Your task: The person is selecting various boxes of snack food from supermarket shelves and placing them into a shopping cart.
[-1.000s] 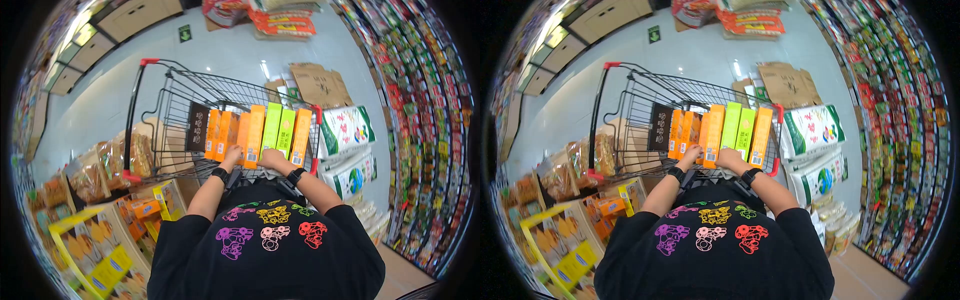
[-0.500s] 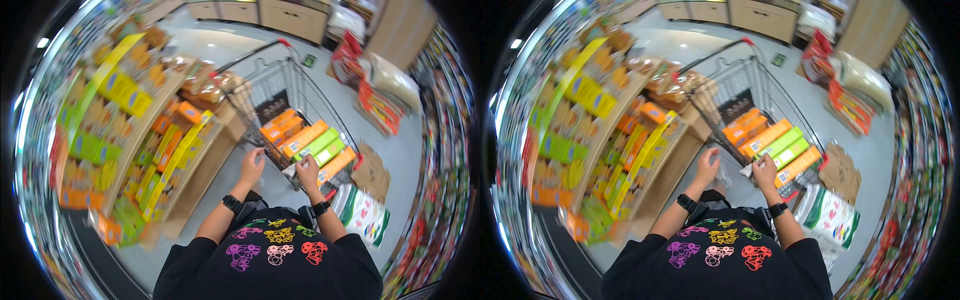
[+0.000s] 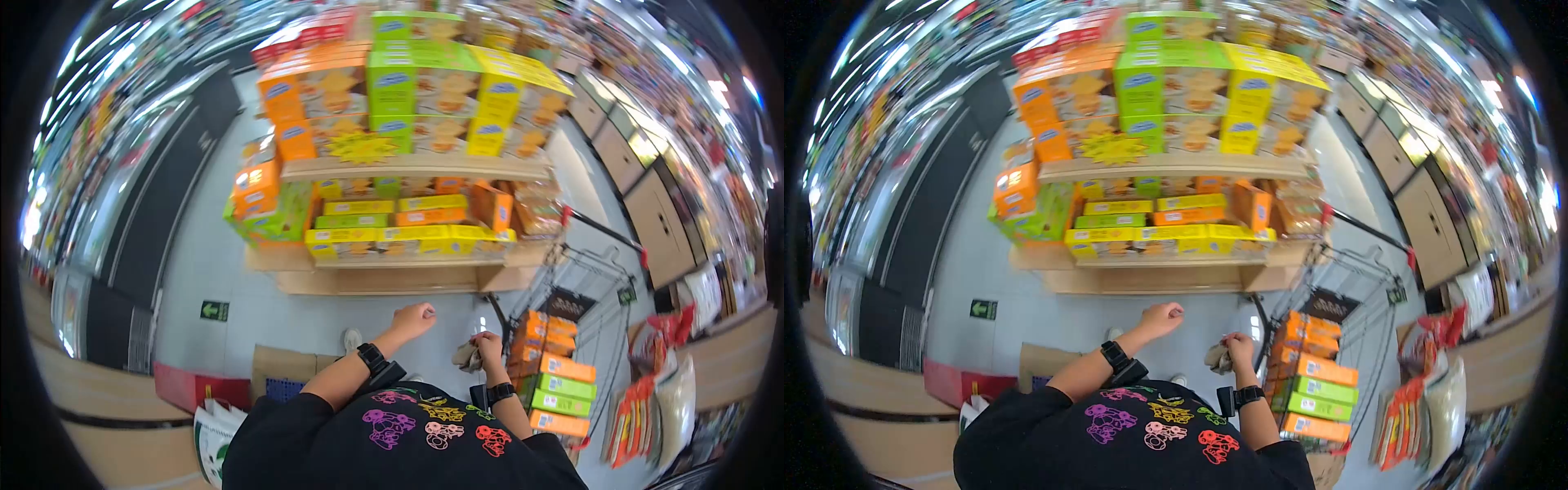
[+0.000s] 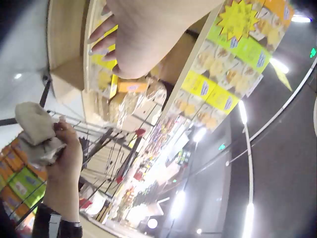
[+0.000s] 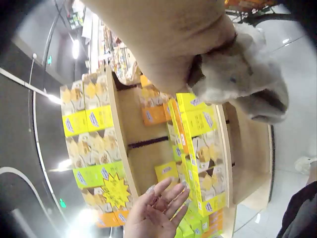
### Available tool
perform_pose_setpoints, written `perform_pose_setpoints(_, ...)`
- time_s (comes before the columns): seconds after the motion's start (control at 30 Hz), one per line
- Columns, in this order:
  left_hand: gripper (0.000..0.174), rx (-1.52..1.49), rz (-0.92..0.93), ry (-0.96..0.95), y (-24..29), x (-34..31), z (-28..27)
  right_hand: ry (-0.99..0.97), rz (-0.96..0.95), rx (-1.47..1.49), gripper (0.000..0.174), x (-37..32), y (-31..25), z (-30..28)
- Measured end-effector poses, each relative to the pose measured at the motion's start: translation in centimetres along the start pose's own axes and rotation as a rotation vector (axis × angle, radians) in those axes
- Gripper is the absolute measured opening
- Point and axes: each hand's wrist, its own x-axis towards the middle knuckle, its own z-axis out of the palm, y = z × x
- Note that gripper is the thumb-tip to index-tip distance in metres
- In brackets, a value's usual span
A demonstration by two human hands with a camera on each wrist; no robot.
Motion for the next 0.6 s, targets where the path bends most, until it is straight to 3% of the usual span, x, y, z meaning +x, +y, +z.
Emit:
perform_pose_setpoints(0.1,0.027,-0.115,-0.157,0.166,-5.1,0.2,-5.4,-0.246,0.066,-0.104,0.020,4.2,-3.1,6.9)
perform_pose_setpoints(0.17,0.025,-0.232,-0.199,0.309,-8.8,0.1,-9.3,-0.428,-0.016,-0.156,0.025,6.4,-5.3,12.5)
perform_pose_setpoints(0.23,0.022,-0.348,-0.177,0.473,-12.2,0.2,-14.2,-0.579,-0.048,-0.128,0.031,7.6,-10.1,19.2)
perform_pose_setpoints(0.33,0.019,-0.428,-0.299,0.783,-17.4,0.3,-22.1,-0.823,-0.169,-0.362,0.036,8.0,-18.2,28.4)
perform_pose_setpoints(0.43,0.022,-0.564,-0.276,1.012,-24.4,1.2,-28.8,-0.942,-0.183,-0.238,0.039,8.8,-23.2,37.9)
perform_pose_setpoints(0.53,0.027,-0.719,-0.262,1.064,-27.7,1.5,-35.4,-0.885,-0.356,-0.150,0.044,9.3,-26.9,46.3)
perform_pose_setpoints(0.6,0.029,-0.751,-0.300,1.037,-27.8,1.7,-38.9,-0.953,-0.147,-0.074,0.044,9.2,-29.6,49.7)
